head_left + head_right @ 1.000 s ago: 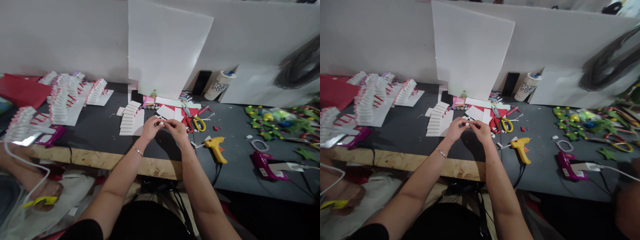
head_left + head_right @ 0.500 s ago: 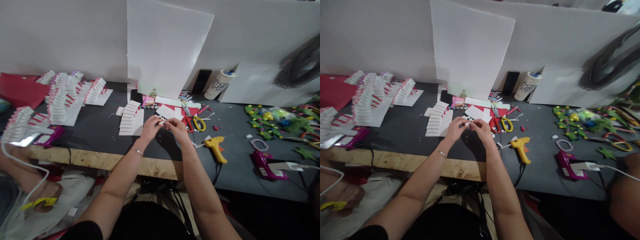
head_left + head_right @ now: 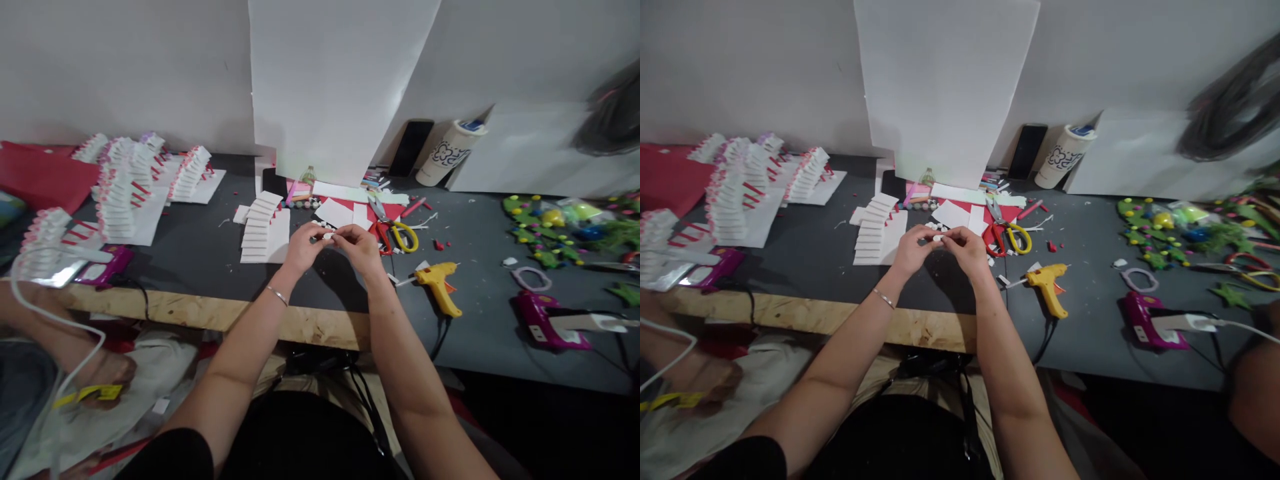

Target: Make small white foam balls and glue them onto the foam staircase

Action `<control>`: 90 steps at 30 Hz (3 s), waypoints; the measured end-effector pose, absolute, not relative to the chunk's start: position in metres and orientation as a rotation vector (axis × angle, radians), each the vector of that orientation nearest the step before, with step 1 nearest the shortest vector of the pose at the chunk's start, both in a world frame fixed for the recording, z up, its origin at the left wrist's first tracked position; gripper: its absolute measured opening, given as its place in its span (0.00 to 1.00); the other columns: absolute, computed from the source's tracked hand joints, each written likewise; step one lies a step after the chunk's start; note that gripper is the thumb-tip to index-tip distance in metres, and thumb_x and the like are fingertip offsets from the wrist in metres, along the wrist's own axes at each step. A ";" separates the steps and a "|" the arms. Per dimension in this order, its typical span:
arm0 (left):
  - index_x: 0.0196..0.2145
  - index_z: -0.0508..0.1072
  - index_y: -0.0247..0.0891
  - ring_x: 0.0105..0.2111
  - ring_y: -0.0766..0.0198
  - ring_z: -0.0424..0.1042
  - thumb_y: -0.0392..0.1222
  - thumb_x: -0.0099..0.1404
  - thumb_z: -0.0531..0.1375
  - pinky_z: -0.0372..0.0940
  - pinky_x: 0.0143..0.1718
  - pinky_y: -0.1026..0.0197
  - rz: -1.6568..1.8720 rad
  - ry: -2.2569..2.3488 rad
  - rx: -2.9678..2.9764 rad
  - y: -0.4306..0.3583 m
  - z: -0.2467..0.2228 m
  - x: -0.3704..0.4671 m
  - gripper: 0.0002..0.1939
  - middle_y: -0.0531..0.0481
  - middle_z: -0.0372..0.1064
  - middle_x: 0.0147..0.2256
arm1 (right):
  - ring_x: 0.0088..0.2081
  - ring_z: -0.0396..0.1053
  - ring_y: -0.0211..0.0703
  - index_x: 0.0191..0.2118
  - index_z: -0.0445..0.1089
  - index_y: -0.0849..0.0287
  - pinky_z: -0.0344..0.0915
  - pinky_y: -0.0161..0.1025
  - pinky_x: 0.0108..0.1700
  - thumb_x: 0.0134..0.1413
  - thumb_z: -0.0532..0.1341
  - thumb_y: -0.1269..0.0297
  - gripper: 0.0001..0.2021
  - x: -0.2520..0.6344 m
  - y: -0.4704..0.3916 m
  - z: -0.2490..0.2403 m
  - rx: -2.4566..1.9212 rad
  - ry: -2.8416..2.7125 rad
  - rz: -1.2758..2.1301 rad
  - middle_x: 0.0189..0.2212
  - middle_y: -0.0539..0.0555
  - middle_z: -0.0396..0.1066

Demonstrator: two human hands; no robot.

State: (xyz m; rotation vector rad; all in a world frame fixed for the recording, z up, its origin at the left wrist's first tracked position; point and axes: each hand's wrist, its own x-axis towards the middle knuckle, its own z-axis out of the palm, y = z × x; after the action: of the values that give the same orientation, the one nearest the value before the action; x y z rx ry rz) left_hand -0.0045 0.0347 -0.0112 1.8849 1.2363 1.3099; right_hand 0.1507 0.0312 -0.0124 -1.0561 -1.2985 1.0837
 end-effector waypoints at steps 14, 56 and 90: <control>0.26 0.73 0.37 0.28 0.67 0.65 0.42 0.50 0.72 0.62 0.32 0.63 1.312 1.200 1.714 0.035 -0.009 -0.003 0.12 0.55 0.66 0.26 | 0.30 0.73 0.42 0.29 0.76 0.56 0.71 0.40 0.35 0.44 0.65 0.57 0.09 0.151 0.030 -0.010 -1.083 -1.374 1.031 0.27 0.51 0.77; 0.38 0.78 0.35 0.26 0.69 0.69 0.48 0.50 0.71 0.67 0.35 0.62 1.341 0.975 1.045 0.043 -0.011 -0.005 0.19 0.54 0.71 0.25 | 0.44 0.70 0.54 0.46 0.71 0.54 0.64 0.51 0.47 0.58 0.59 0.55 0.14 0.232 -0.019 0.020 -1.611 -1.706 0.247 0.43 0.60 0.74; 0.38 0.81 0.37 0.29 0.68 0.68 0.44 0.51 0.69 0.64 0.33 0.63 1.225 1.143 1.169 0.025 -0.006 -0.042 0.15 0.50 0.76 0.30 | 0.20 0.60 0.36 0.31 0.69 0.56 0.59 0.36 0.20 0.55 0.58 0.41 0.21 0.160 -0.048 0.003 -1.060 -1.376 1.281 0.21 0.50 0.66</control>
State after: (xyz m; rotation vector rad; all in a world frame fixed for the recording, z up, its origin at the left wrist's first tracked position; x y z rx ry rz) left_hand -0.0417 0.0254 -0.0064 1.1691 1.1435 1.2248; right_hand 0.1598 -0.0485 0.0030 -1.0596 -1.3761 1.2807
